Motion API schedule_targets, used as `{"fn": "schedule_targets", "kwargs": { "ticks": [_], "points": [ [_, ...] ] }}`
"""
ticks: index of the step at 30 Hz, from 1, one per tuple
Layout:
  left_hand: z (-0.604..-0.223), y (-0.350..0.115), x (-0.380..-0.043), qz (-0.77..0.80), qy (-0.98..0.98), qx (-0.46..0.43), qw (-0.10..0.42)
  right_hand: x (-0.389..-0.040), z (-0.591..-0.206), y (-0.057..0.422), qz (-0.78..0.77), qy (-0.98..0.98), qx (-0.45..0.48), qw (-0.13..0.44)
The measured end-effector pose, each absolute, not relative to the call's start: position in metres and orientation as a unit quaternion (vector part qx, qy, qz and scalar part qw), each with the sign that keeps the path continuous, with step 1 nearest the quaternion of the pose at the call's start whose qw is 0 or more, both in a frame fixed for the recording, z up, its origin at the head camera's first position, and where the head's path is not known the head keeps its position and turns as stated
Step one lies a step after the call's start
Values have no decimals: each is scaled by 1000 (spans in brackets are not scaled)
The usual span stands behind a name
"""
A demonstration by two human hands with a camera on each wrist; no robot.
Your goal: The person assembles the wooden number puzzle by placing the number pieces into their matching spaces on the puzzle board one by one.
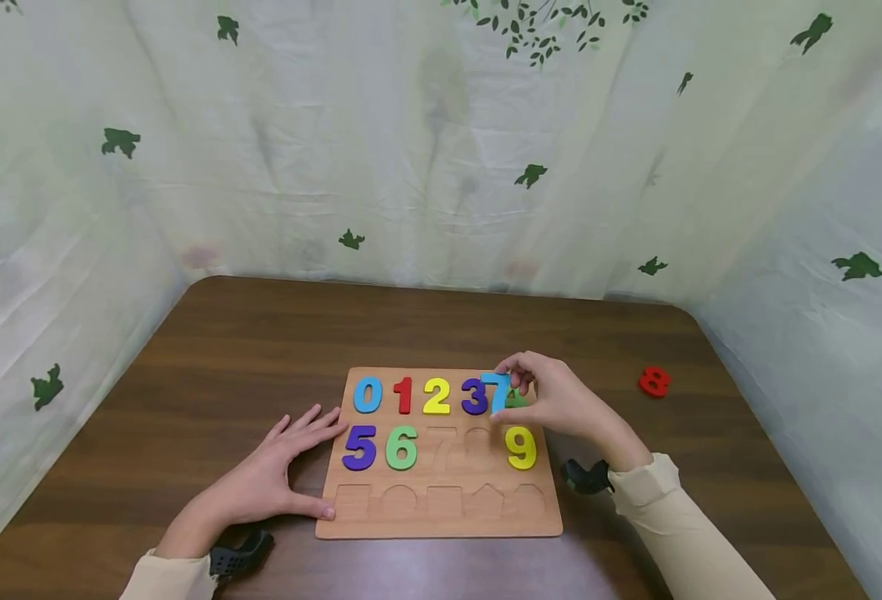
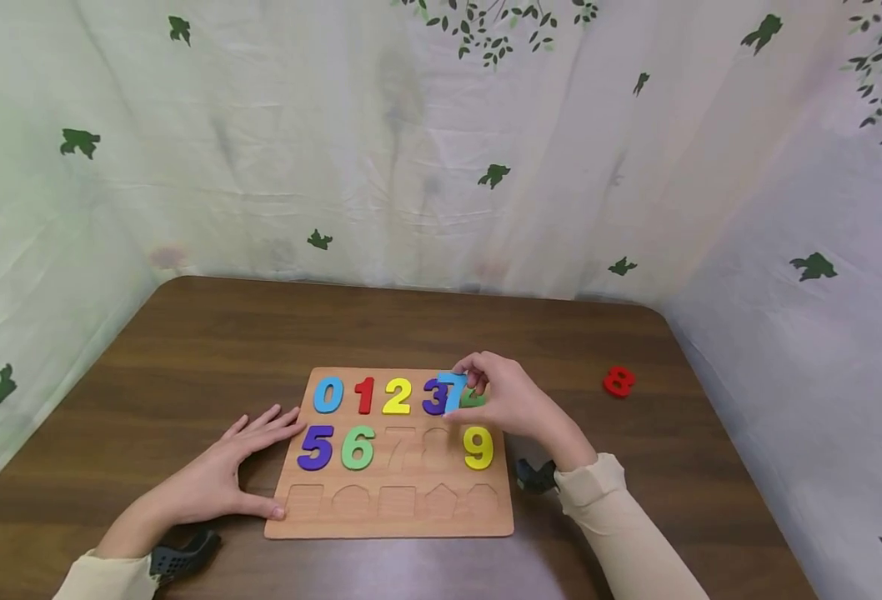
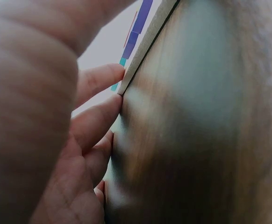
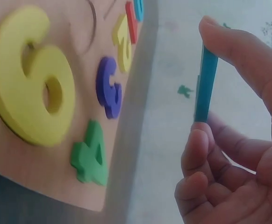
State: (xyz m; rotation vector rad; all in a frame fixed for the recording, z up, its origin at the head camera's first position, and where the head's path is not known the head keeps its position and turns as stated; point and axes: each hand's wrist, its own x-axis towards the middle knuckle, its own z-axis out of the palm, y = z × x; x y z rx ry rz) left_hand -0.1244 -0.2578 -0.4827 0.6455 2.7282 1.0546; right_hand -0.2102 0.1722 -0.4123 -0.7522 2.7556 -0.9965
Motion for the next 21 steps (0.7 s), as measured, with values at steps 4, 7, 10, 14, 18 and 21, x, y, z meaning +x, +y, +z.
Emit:
{"fn": "schedule_targets", "kwargs": {
  "ticks": [4,7,10,14,18,21],
  "points": [
    [-481,-259,-123,352,908,212,77,-200,-417,169,-330,908,-247,66],
    [-481,-258,-124,349,909,212,79,-193,-420,168,-333,906,-252,67],
    [-481,-257,-125,347,910,213,79,-186,-423,165,-338,903,-257,68],
    [-480,-257,-124,347,910,216,77,-178,-428,161,-343,897,-271,69],
    [-480,-257,-124,346,910,216,76,-170,-433,155,-344,895,-276,73],
    [-480,-257,-124,346,910,215,77,-163,-437,149,-349,893,-269,84]
  ]
}}
